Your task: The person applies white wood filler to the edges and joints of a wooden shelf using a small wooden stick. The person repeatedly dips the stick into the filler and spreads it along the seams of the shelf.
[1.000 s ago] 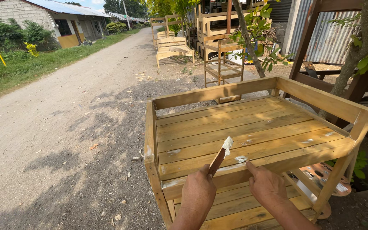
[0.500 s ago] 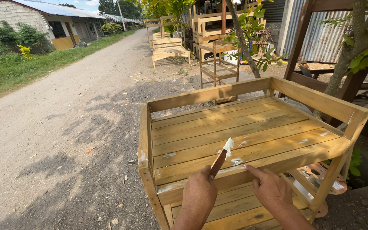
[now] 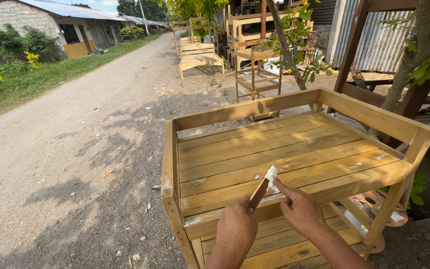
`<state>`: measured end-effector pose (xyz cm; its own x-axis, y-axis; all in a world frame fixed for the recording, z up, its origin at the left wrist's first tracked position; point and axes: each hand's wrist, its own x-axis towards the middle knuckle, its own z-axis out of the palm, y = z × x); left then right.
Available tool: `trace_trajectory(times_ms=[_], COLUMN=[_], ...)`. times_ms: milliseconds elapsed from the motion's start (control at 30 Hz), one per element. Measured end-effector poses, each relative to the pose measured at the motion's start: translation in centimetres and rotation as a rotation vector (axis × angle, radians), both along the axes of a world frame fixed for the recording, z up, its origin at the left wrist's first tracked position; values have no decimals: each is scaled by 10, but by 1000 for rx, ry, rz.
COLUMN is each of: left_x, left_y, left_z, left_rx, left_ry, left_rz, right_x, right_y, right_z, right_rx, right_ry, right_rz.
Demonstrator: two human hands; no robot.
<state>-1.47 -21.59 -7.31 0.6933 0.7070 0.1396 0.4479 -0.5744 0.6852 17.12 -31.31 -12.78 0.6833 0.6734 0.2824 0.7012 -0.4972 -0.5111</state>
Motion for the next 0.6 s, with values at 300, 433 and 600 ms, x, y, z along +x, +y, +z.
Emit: trace_trajectory(times_ms=[300,433,600], left_x=[-5,-5,-8], left_y=[-1,-4,-1], left_z=[-1,-1,0], left_rx=[-2,1,0], left_ry=[11,27,20], left_rz=[-5,-10,-2], right_x=[26,24,20], right_y=[-24,-18,-12], right_z=[-31,-36,-36], right_rx=[191,101,131], right_ry=[359,319,367], right_rz=[-218,-178,-67])
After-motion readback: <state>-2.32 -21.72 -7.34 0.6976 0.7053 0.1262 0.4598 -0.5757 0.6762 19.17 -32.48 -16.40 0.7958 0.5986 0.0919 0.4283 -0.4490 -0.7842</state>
